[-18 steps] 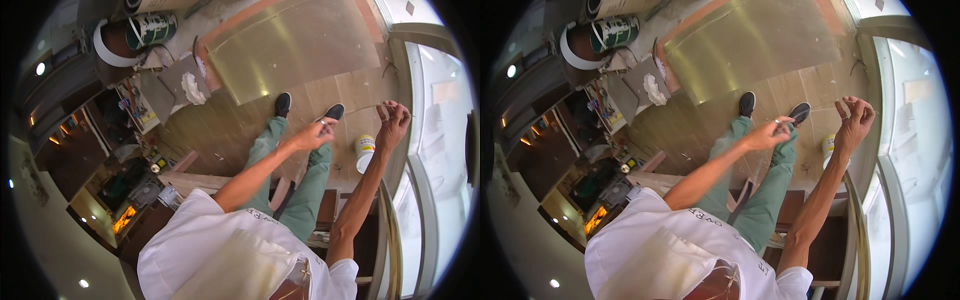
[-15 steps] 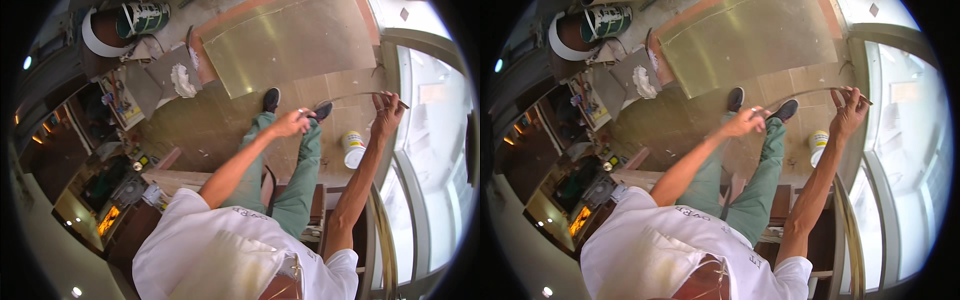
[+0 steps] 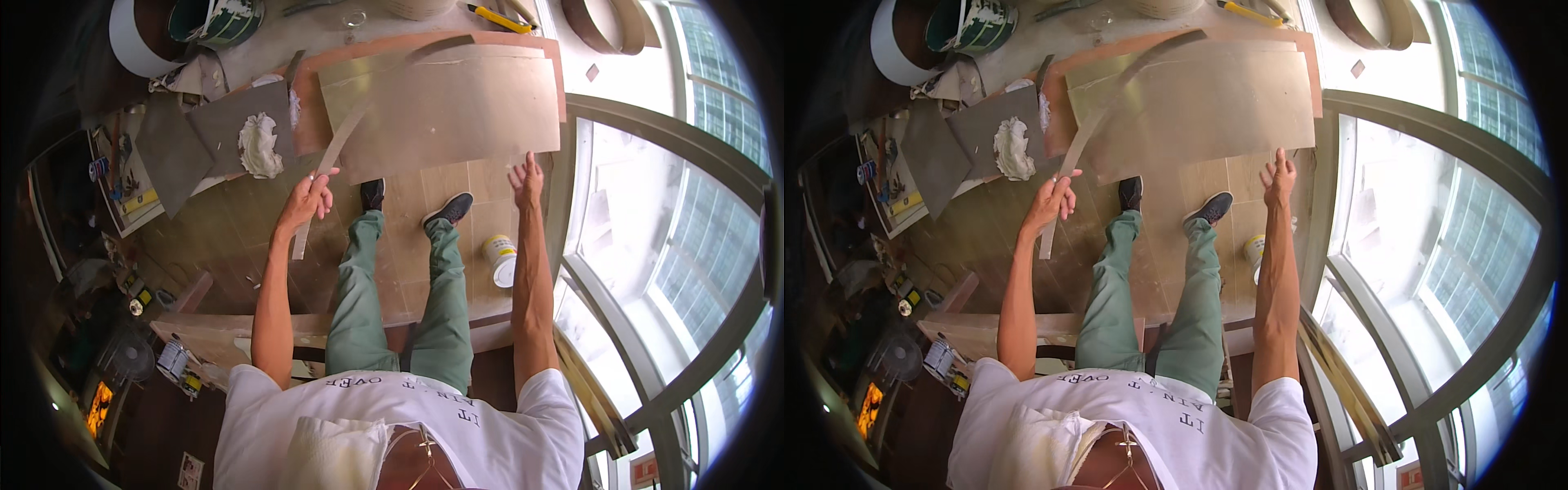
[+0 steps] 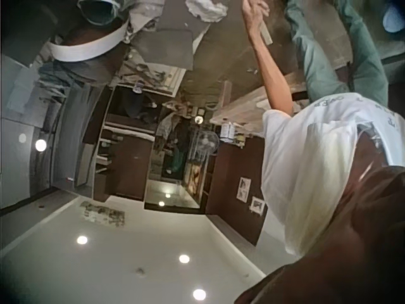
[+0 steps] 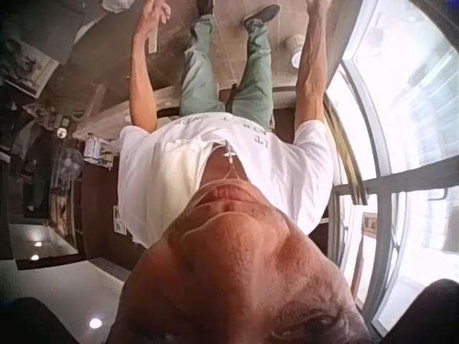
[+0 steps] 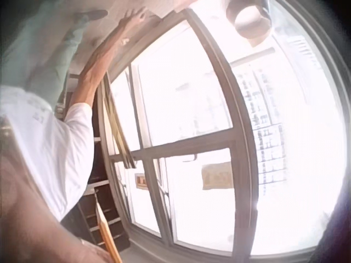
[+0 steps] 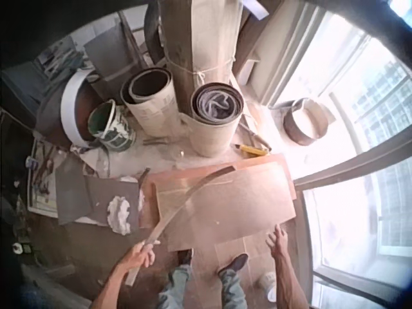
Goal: The person cuts a large sheet of gold-colored material on the floor using a utility knife and a straightedge. They then peel off a backing layer and place the cut piece into a bucket.
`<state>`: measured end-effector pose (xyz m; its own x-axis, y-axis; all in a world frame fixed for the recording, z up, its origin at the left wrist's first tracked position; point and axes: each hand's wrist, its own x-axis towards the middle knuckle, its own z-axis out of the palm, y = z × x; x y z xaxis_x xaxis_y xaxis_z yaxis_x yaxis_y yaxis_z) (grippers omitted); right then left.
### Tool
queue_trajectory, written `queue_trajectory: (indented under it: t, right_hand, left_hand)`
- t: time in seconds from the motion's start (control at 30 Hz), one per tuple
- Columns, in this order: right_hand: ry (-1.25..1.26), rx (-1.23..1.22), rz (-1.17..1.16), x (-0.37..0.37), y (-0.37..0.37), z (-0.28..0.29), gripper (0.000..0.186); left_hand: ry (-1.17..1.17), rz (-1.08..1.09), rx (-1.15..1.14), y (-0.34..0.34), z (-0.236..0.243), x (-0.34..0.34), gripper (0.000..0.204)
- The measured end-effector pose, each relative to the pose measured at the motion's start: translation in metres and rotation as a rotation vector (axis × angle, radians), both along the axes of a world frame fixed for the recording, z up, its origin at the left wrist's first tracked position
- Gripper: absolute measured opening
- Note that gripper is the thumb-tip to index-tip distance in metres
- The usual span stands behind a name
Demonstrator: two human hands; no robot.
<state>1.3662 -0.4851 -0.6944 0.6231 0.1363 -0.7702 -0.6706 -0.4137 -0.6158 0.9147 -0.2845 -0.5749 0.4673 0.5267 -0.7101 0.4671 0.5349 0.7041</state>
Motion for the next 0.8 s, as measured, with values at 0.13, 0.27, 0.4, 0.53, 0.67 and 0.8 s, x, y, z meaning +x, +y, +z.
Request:
queue_trajectory:
  t: [0.13,0.27,0.4,0.53,0.67,0.8]
  right_hand:
    - [0.315,0.402,-0.103,-0.031,0.013,-0.034,0.078]
    - [0.269,0.317,-0.046,-0.034,0.026,-0.046,0.065]
    - [0.297,0.367,0.036,-0.034,0.024,-0.041,0.058]
    - [0.274,0.319,-0.011,-0.046,0.03,-0.037,0.038]
    - [0.27,0.387,-0.083,-0.041,0.024,-0.04,0.035]
    - [0.216,0.354,-0.073,-0.049,0.037,-0.03,0.066]
  left_hand:
    - [0.011,0.099,-0.006,-0.007,-0.007,-0.046,0.045]
    - [0.003,0.212,-0.092,-0.022,-0.01,-0.074,0.053]
    - [0.001,0.32,-0.116,-0.033,-0.006,-0.089,0.055]
    - [0.077,0.295,-0.078,-0.037,-0.001,-0.104,0.055]
    - [0.097,0.257,-0.074,-0.03,-0.001,-0.104,0.055]
    - [0.083,0.229,-0.057,-0.036,-0.012,-0.097,0.054]
